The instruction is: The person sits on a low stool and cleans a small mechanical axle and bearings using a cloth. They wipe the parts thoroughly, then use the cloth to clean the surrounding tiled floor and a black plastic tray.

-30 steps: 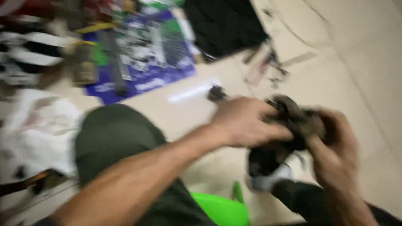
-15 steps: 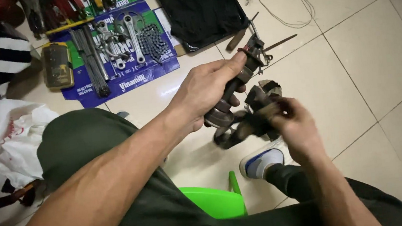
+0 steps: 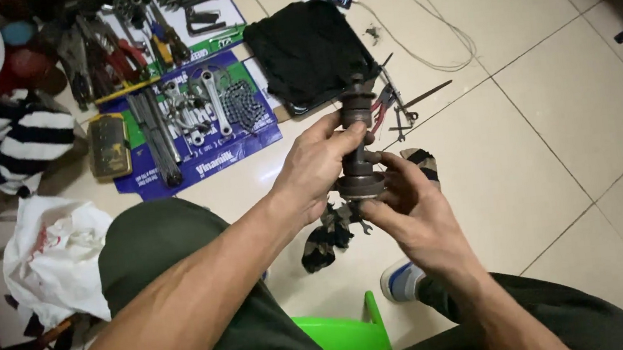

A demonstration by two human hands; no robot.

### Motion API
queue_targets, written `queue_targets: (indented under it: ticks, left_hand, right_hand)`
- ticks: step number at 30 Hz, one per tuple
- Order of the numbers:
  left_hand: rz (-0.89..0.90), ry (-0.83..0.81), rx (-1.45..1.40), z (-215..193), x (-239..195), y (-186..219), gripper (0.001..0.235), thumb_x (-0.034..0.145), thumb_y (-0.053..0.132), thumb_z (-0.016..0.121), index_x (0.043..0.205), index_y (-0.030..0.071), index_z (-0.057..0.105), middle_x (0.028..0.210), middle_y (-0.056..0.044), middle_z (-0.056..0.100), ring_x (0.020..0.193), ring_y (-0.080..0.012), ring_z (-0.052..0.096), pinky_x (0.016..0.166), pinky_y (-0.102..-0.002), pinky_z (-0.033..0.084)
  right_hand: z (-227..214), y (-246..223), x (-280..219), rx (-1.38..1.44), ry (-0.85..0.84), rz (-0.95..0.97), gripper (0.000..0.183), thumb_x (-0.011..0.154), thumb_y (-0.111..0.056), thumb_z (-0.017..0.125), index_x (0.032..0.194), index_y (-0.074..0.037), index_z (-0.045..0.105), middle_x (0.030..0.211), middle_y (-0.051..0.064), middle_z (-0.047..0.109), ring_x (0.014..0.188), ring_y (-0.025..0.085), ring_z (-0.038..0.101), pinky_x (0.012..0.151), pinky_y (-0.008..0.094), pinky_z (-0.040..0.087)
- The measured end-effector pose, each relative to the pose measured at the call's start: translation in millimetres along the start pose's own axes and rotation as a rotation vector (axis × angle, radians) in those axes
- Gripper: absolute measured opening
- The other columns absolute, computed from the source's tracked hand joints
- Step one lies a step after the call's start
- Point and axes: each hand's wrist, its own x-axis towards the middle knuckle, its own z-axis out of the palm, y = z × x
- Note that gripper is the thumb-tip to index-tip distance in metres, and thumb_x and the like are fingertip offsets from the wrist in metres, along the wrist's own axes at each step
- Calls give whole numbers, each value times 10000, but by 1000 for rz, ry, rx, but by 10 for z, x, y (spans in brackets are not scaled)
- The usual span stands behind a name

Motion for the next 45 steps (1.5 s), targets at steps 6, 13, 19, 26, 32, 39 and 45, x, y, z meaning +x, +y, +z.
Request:
queue_targets:
  ticks: [6, 13, 19, 26, 32, 39, 45]
  left_hand:
    - [22, -5, -25, 19, 122, -116, 444, 865, 98, 713, 1292, 10, 635, 968, -80, 693, 934, -266, 669, 868, -477, 551]
    - [53, -107, 106, -88, 178, -242, 391, 856, 147, 746, 1232, 61, 681, 979, 0, 707, 977, -170, 623, 945, -353, 477]
    - [48, -161, 106, -139, 246, -357, 453, 823, 121, 792, 1240, -11, 674, 989, -72, 741, 965, -195, 673, 899, -355, 514]
    - [95, -69, -23, -66, 240, -431, 435, 819, 151, 822, 1206, 15, 678, 911, -95, 723, 875, -215, 702, 800, -367, 588]
    - [85, -111, -177, -141, 144, 269, 294, 954, 83, 601, 1208, -64, 583, 991, -167, 624, 780, -259, 655, 743, -351, 579]
    - [114, 291, 64, -793, 406, 1290, 593, 839, 115, 671, 1398, -44, 557, 1157, -205, 722, 880, -273, 747, 774, -326, 646]
    - [-148, 585, 170, -1725, 1143, 855, 288, 923, 94, 680, 1193, 1, 652, 1144, -136, 728, 930, -214, 708, 892, -302, 601]
  right_hand:
    - [8, -17, 8, 86, 153, -55, 820, 742, -39, 839, 1442, 100, 434, 1123, 245, 663, 966, 262, 686, 876, 388, 591]
    - [-126, 123, -44, -126, 288, -308, 852, 646, 39, 886, 1402, 73, 495, 1106, 236, 645, 976, 307, 658, 915, 440, 560]
    - [-192, 84, -88, -674, 499, -607, 710, 684, -38, 863, 1350, -23, 620, 1209, 156, 636, 1062, 312, 690, 876, 387, 590]
    - [-324, 155, -70, -138, 209, -401, 822, 733, 24, 836, 1453, 36, 440, 1077, 209, 664, 893, 255, 697, 773, 373, 605]
    - [-419, -611, -301, -618, 158, 71, 823, 680, -79, 814, 1450, -69, 525, 1012, 183, 766, 836, 275, 757, 656, 393, 612]
    - [-1150, -191, -153, -592, 288, 9, 644, 855, 250, 501, 1480, 136, 392, 1303, 372, 539, 1060, 489, 625, 967, 573, 509]
    - [-1363, 359, 184, -736, 233, 209, 946, 569, 349, 733, 1451, 135, 465, 1277, 378, 625, 986, 532, 718, 855, 613, 605]
